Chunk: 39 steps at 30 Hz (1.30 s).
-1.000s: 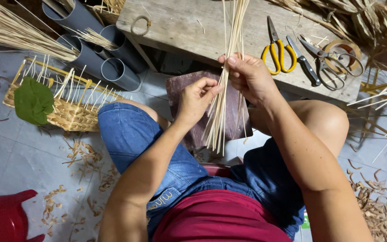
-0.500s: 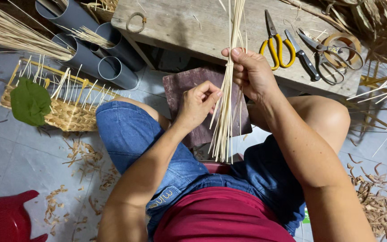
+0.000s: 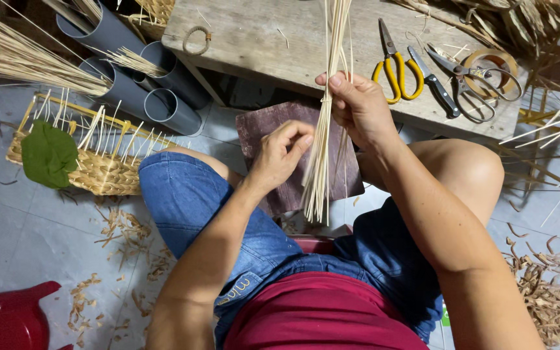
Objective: The person sits on a low stool and sorts thin bamboo sticks, aligning them into a bundle. They use scissors to trim the ends of the sticks, then gather the trimmed sticks and secure the bundle with a band, setting finished bundles on the workbench.
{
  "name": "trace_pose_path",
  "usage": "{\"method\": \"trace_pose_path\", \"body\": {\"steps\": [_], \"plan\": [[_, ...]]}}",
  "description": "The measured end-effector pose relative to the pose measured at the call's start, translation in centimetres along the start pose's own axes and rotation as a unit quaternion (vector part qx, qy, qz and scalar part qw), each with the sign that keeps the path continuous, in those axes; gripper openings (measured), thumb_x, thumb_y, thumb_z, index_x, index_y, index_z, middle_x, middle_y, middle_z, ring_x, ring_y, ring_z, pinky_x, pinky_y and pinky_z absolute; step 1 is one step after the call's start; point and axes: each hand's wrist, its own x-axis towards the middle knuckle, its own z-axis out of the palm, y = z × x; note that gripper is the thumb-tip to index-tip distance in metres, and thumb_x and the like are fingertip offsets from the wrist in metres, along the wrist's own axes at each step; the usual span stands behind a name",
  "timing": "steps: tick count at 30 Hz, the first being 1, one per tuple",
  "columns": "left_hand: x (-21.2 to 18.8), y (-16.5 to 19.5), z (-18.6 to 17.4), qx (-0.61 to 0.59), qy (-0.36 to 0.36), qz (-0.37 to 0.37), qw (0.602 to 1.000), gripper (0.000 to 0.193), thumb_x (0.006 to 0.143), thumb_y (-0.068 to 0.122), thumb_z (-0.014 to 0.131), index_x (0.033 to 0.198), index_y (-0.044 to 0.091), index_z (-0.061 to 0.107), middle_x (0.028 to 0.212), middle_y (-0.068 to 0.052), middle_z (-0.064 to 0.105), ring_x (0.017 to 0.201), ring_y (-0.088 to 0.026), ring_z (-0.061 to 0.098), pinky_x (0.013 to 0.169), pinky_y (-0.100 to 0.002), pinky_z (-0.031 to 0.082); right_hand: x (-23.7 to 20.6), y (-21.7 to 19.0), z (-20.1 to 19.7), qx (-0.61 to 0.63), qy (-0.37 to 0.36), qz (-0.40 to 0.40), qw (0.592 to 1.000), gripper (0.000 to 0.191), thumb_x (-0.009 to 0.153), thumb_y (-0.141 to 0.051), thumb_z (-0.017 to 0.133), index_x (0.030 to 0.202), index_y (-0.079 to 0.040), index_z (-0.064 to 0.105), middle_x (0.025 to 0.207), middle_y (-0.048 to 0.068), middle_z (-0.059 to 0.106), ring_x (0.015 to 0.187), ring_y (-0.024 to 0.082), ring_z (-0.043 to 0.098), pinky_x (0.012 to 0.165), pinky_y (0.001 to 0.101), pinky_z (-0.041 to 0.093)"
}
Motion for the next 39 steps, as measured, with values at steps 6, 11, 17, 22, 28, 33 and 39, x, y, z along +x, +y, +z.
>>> {"method": "trace_pose_path", "body": {"steps": [6, 11, 17, 22, 28, 33, 39], "plan": [[2.7, 0.0, 0.8, -0.036, 0.019, 0.027, 0.999, 0.036, 0.103, 0.016, 0.062, 0.133, 0.001, 0.051, 0.111, -0.010, 0.071, 0.105, -0.020, 0.070, 0.088, -0.035, 0.056, -1.2, 0.0, 1.6, -0.123, -0.019, -0.049, 0.991, 0.027, 0.104, -0.021, 0.069, 0.122, 0.000, 0.070, 0.081, -0.004, 0.065, 0.062, 0.004, 0.049, 0.053, 0.0198, 0.035], [3.0, -2.6, 1.0, -0.052, 0.093, -0.041, 0.994, 0.022, 0.111, 0.016, 0.052, 0.128, 0.006, 0.062, 0.094, -0.006, 0.076, 0.082, -0.017, 0.066, 0.075, -0.032, 0.053, -0.8, -1.5, 0.3, -0.037, 0.040, -0.114, 0.992, 0.031, 0.106, -0.025, 0.065, 0.129, -0.004, 0.067, 0.069, -0.007, 0.047, 0.052, 0.002, 0.035, 0.045, 0.0202, 0.025], [3.5, -8.7, 2.6, -0.026, 0.148, 0.009, 0.989, 0.017, 0.112, 0.019, 0.053, 0.116, 0.006, 0.063, 0.098, -0.007, 0.072, 0.094, -0.014, 0.071, 0.085, -0.033, 0.059, -0.4, -1.3, -1.2, -0.008, 0.070, -0.124, 0.990, 0.032, 0.111, -0.033, 0.058, 0.120, -0.004, 0.068, 0.068, -0.004, 0.048, 0.050, 0.004, 0.032, 0.044, 0.0217, 0.025], [3.6, -10.7, 2.8, -0.013, 0.092, -0.050, 0.994, 0.027, 0.112, 0.027, 0.050, 0.112, 0.005, 0.066, 0.086, -0.005, 0.069, 0.082, -0.013, 0.066, 0.076, -0.030, 0.054, -0.5, -1.0, -0.7, -0.057, 0.070, -0.115, 0.989, 0.028, 0.110, -0.026, 0.063, 0.123, -0.002, 0.068, 0.069, -0.006, 0.049, 0.052, 0.003, 0.033, 0.046, 0.0210, 0.025], [2.0, -4.5, 2.1, -0.380, -0.047, -0.161, 0.910, 0.033, 0.113, 0.039, 0.045, 0.116, 0.007, 0.055, 0.071, 0.004, 0.042, 0.057, -0.003, 0.037, 0.049, -0.020, 0.036, -1.2, -1.1, -0.1, -0.129, 0.027, -0.101, 0.986, 0.037, 0.100, -0.016, 0.072, 0.135, -0.007, 0.066, 0.072, -0.010, 0.052, 0.052, -0.001, 0.037, 0.045, 0.0184, 0.026], [1.2, -0.2, 1.6, -0.527, -0.137, -0.180, 0.819, 0.035, 0.113, 0.043, 0.046, 0.111, 0.009, 0.052, 0.070, 0.004, 0.044, 0.051, -0.001, 0.035, 0.044, -0.017, 0.031, -0.8, -0.2, -0.4, -0.147, -0.001, -0.104, 0.984, 0.021, 0.099, -0.011, 0.074, 0.119, -0.004, 0.071, 0.091, -0.005, 0.070, 0.076, 0.000, 0.056, 0.068, 0.0184, 0.044], [1.6, -0.6, 1.8, -0.322, 0.000, -0.166, 0.932, 0.025, 0.108, 0.031, 0.056, 0.116, 0.007, 0.054, 0.080, 0.001, 0.055, 0.059, -0.006, 0.051, 0.053, -0.021, 0.046, -0.6, 0.6, -1.2, -0.158, 0.014, -0.094, 0.983, 0.008, 0.100, -0.011, 0.077, 0.102, -0.006, 0.071, 0.086, -0.006, 0.066, 0.072, 0.001, 0.051, 0.061, 0.0186, 0.037]]}}
